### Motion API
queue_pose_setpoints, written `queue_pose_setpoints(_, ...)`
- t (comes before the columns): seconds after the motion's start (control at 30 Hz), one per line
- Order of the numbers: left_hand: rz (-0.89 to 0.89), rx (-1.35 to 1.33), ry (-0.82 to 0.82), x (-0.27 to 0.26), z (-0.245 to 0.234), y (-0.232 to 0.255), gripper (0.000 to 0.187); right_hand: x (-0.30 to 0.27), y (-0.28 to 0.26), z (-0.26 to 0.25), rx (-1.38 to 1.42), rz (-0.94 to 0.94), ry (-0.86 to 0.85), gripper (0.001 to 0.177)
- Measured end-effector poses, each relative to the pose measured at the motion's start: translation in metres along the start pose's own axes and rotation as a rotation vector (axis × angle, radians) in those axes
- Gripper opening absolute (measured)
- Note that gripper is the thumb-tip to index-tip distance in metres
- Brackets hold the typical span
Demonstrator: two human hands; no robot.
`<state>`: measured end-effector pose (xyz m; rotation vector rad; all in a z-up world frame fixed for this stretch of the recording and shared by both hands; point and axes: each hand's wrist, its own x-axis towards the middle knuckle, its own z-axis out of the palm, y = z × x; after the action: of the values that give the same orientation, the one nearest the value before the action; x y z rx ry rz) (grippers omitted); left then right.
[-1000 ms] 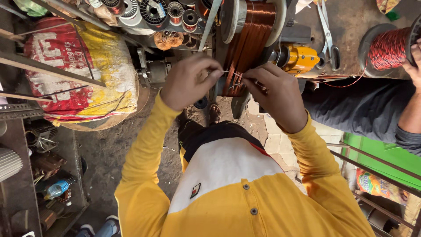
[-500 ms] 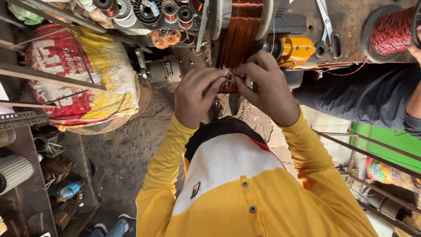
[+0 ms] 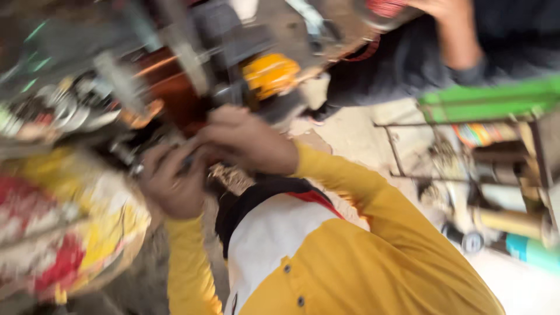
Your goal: The person winds copper wire onto a motor stator using a winding machine. They secure the wire with a thin tie, cut the tie with scissors, and repeat the winding process multiple times.
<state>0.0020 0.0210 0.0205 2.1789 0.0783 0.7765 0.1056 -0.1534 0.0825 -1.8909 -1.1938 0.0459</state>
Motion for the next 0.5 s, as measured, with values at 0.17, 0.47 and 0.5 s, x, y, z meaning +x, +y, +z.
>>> queue_pose_setpoints(0.17,-0.258,-0.091,-0.057,-0.002,0.0,-0.017,0.027,-0.002,0.009,0.01,0.036,-0.018,-0.017,0.019)
queue_pose_setpoints(0.47,-0.118,-0.282,-0.13,0.006,-0.012,-0.02,0.017,-0.004,0.008,0.013,-0.085,-0.002,0.009,0.032)
queue_pose_setpoints(0.5,-0.034,-0.292,-0.114,0.006,-0.015,-0.018,0.018,-0.007,0.006,0.014,-0.163,0.015,0.028,0.03)
